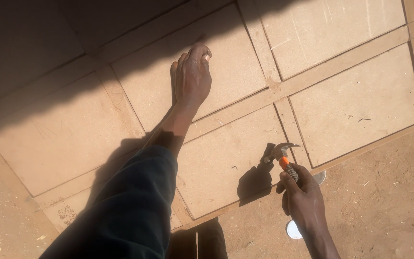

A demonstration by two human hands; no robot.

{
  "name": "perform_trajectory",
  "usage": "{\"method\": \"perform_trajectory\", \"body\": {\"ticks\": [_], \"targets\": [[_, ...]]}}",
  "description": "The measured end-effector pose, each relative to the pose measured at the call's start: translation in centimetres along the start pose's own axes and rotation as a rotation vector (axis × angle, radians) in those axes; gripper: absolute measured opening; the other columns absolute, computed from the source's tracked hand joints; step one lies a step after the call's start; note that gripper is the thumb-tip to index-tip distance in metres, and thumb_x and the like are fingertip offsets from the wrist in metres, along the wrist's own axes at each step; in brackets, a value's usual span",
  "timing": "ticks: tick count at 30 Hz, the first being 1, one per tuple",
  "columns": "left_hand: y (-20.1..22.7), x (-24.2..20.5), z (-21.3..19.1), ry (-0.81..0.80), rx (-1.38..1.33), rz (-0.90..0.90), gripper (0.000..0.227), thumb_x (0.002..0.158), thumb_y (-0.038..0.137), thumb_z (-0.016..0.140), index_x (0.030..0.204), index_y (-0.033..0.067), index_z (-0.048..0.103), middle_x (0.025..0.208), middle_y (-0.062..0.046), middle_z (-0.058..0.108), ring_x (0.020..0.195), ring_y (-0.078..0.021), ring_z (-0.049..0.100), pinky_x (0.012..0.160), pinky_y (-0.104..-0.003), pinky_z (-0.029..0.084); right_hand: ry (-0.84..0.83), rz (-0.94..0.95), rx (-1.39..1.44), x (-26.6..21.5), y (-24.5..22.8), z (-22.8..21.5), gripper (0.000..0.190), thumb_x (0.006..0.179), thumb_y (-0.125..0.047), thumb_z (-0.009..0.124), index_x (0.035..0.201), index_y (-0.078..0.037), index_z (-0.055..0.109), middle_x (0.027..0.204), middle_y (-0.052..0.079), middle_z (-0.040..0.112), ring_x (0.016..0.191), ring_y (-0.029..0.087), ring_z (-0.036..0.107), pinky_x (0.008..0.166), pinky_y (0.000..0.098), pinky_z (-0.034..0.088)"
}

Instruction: Securing thin wooden panels to a frame using a hammer and nails.

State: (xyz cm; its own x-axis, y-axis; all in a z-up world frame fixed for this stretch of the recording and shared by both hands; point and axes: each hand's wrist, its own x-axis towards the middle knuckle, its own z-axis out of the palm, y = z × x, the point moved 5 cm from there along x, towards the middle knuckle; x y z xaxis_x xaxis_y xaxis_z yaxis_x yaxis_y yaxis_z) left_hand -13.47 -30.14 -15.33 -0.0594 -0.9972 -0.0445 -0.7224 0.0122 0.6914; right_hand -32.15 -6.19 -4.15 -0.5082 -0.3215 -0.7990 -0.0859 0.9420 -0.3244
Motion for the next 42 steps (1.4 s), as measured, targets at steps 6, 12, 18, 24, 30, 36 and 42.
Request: {"method": "perform_trajectory", "body": {"ticks": [6, 12, 18, 24, 30, 36, 42], "targets": [[-0.2, -0.4, -0.2, -0.068, 0.027, 0.052, 0.014, 0.095, 0.013, 0.037, 0.095, 0.0223, 0.048, 0.081, 0.008, 0.058, 0.080, -0.0196, 0.049, 0.078, -0.034, 0.031, -0.377, 0.116, 0.830, 5.2, 6.4, 0.0, 0.016, 0.092, -0.023, 0.055, 0.104, -0.013, 0.055, 0.068, 0.007, 0.053, 0.040, 0.008, 0.032, 0.035, 0.0204, 0.024], [-0.2, -0.6, -0.1, 0.059, 0.030, 0.144, 0.014, 0.092, 0.011, 0.038, 0.091, 0.0196, 0.050, 0.088, 0.010, 0.062, 0.073, -0.0201, 0.052, 0.070, -0.035, 0.032, -0.075, 0.083, -0.765, 3.7, 1.0, -1.0, 0.051, 0.092, -0.054, 0.039, 0.110, -0.015, 0.065, 0.104, 0.004, 0.072, 0.089, 0.024, 0.068, 0.075, 0.0383, 0.052], [0.2, -0.5, -1.1, -0.114, 0.023, 0.037, 0.015, 0.099, 0.021, 0.033, 0.098, 0.0228, 0.048, 0.083, 0.003, 0.056, 0.079, -0.0149, 0.056, 0.077, -0.033, 0.036, 0.137, -0.655, -0.170, 5.2, -10.2, 2.1, 0.037, 0.093, -0.025, 0.058, 0.119, 0.001, 0.061, 0.113, 0.022, 0.060, 0.107, 0.036, 0.061, 0.089, 0.0449, 0.051], [-0.8, -0.1, -0.3, -0.155, -0.038, 0.001, 0.016, 0.098, 0.023, 0.035, 0.097, 0.0229, 0.051, 0.091, 0.004, 0.060, 0.088, -0.0176, 0.059, 0.084, -0.035, 0.039, 0.475, -0.841, -0.441, 14.3, -11.7, 8.1, 0.014, 0.084, -0.020, 0.063, 0.089, -0.007, 0.062, 0.095, 0.007, 0.042, 0.097, 0.026, 0.054, 0.081, 0.0321, 0.046], [-2.5, 0.6, 0.9, -0.128, -0.159, -0.090, 0.012, 0.094, 0.026, 0.041, 0.097, 0.0257, 0.053, 0.090, 0.003, 0.063, 0.092, -0.0213, 0.062, 0.085, -0.038, 0.041, 0.322, -0.531, -0.331, 19.4, -10.8, 6.8, 0.039, 0.078, -0.038, 0.062, 0.097, -0.004, 0.064, 0.087, 0.015, 0.059, 0.093, 0.034, 0.063, 0.070, 0.0425, 0.053], [-1.8, -2.1, -3.7, -0.074, -0.182, -0.311, 0.019, 0.095, 0.029, 0.038, 0.101, 0.0285, 0.055, 0.090, 0.004, 0.064, 0.095, -0.0171, 0.063, 0.081, -0.032, 0.046, 0.188, -0.414, -0.320, 12.1, -15.4, 5.0, 0.066, 0.081, -0.060, 0.056, 0.111, -0.001, 0.063, 0.100, 0.022, 0.061, 0.103, 0.037, 0.059, 0.086, 0.0512, 0.047], [-1.9, -7.9, -8.7, -0.013, -0.167, -0.415, 0.022, 0.096, 0.025, 0.038, 0.105, 0.0217, 0.057, 0.093, -0.004, 0.064, 0.089, -0.0234, 0.063, 0.076, -0.035, 0.050, 0.004, -0.586, -0.345, 14.5, -15.6, 5.1, 0.066, 0.095, -0.069, 0.049, 0.104, -0.006, 0.066, 0.087, 0.017, 0.063, 0.093, 0.036, 0.062, 0.080, 0.0536, 0.049]]}}
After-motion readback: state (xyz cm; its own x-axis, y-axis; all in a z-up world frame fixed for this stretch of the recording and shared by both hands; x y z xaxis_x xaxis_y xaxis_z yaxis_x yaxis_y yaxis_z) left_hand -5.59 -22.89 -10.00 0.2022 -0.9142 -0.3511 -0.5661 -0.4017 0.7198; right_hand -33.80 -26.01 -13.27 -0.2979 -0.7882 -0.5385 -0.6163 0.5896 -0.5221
